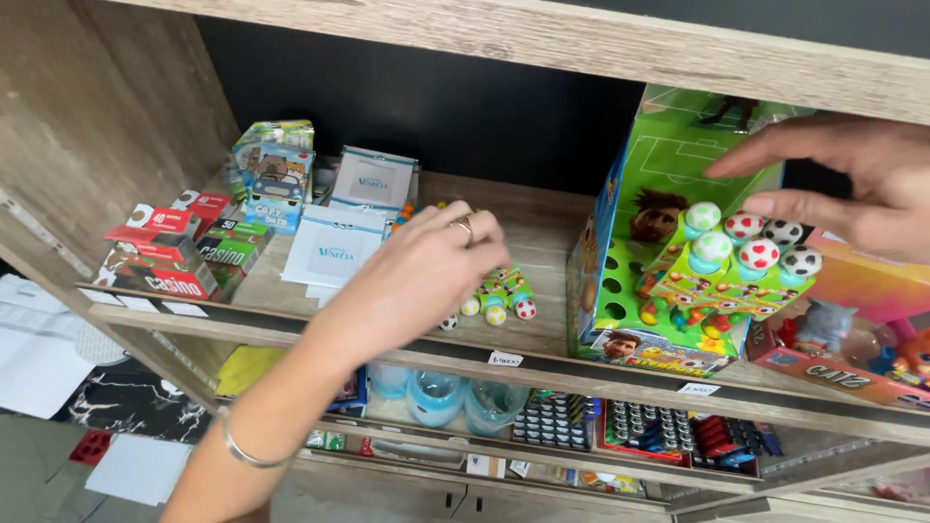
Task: Organizing and cleaning a toy display box on a storage shelf.
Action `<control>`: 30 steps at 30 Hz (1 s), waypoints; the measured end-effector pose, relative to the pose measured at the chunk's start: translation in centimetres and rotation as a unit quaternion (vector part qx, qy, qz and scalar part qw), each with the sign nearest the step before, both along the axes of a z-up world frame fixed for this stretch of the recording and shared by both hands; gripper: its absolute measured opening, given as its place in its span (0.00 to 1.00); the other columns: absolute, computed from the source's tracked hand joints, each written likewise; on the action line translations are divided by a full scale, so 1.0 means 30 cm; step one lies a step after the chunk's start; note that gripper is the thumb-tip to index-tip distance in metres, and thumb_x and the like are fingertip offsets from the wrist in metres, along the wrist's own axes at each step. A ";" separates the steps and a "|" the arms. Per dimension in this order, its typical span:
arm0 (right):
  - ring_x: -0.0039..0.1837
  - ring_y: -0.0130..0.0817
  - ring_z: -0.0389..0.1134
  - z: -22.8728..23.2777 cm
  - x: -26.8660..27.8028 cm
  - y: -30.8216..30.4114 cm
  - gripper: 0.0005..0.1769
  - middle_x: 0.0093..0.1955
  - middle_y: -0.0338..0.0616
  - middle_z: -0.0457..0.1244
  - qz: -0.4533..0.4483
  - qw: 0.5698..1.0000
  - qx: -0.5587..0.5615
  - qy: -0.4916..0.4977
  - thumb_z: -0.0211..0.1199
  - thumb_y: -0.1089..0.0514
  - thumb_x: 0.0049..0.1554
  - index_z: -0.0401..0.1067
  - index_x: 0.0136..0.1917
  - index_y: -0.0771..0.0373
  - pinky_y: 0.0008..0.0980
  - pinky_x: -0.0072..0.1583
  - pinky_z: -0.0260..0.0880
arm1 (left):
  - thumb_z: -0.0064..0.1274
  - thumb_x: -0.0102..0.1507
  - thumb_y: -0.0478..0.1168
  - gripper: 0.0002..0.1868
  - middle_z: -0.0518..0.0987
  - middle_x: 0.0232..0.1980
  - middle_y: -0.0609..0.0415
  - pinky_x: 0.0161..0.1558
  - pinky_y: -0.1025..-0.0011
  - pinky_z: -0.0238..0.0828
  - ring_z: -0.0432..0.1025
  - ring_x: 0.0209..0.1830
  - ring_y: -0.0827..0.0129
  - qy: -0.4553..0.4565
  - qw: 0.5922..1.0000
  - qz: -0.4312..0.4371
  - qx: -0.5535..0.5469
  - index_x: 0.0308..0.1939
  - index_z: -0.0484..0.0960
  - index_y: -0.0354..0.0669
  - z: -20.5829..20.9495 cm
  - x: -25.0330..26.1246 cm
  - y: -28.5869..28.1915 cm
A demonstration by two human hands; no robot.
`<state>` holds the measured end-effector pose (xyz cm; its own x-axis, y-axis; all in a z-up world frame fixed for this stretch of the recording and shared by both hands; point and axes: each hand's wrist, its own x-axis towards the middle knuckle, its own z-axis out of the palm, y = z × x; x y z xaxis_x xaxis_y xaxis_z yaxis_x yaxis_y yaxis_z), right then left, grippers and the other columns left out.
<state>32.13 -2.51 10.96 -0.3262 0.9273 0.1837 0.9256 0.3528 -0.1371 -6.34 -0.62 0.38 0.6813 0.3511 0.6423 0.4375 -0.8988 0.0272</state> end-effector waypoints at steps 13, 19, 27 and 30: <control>0.61 0.54 0.64 -0.783 0.821 0.089 0.38 0.65 0.66 0.60 -0.056 0.905 -0.029 0.421 0.54 0.71 0.55 0.56 0.79 0.81 0.49 0.60 0.68 | 0.60 0.50 0.27 0.19 0.84 0.45 0.56 0.45 0.56 0.76 0.79 0.38 0.57 0.236 0.955 -0.005 -0.182 0.43 0.87 0.45 -0.010 -0.087 0.042; 0.75 0.54 0.54 -0.787 0.852 -0.125 0.26 0.81 0.62 0.44 -0.084 0.920 0.119 0.365 0.53 0.73 0.61 0.54 0.72 0.81 0.47 0.55 0.64 | 0.50 0.59 0.38 0.06 0.77 0.45 0.53 0.50 0.51 0.70 0.75 0.47 0.51 0.262 0.961 -0.027 -0.081 0.32 0.83 0.45 -0.060 -0.033 0.043; 0.68 0.37 0.60 -0.657 0.520 -0.382 0.25 0.64 0.49 0.63 -0.257 0.812 0.005 0.524 0.48 0.55 0.66 0.66 0.70 0.73 0.36 0.71 0.53 | 0.55 0.65 0.40 0.16 0.72 0.48 0.46 0.35 0.54 0.74 0.76 0.32 0.51 0.102 0.984 0.130 0.063 0.53 0.71 0.37 0.056 -0.080 -0.010; 0.48 0.42 0.70 -0.190 -0.154 -0.555 0.16 0.51 0.53 0.70 -0.023 0.948 0.309 0.066 0.73 0.72 0.50 0.74 0.51 0.75 0.39 0.53 0.70 | 0.61 0.68 0.36 0.13 0.74 0.46 0.45 0.27 0.60 0.67 0.69 0.23 0.59 -0.028 0.985 0.153 0.076 0.52 0.77 0.32 0.105 -0.062 -0.098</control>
<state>27.51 -19.16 5.27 -0.2241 0.6410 0.7341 0.9309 0.3637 -0.0334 -8.19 -3.57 3.52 0.5206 0.4322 0.7363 0.6903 -0.7206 -0.0651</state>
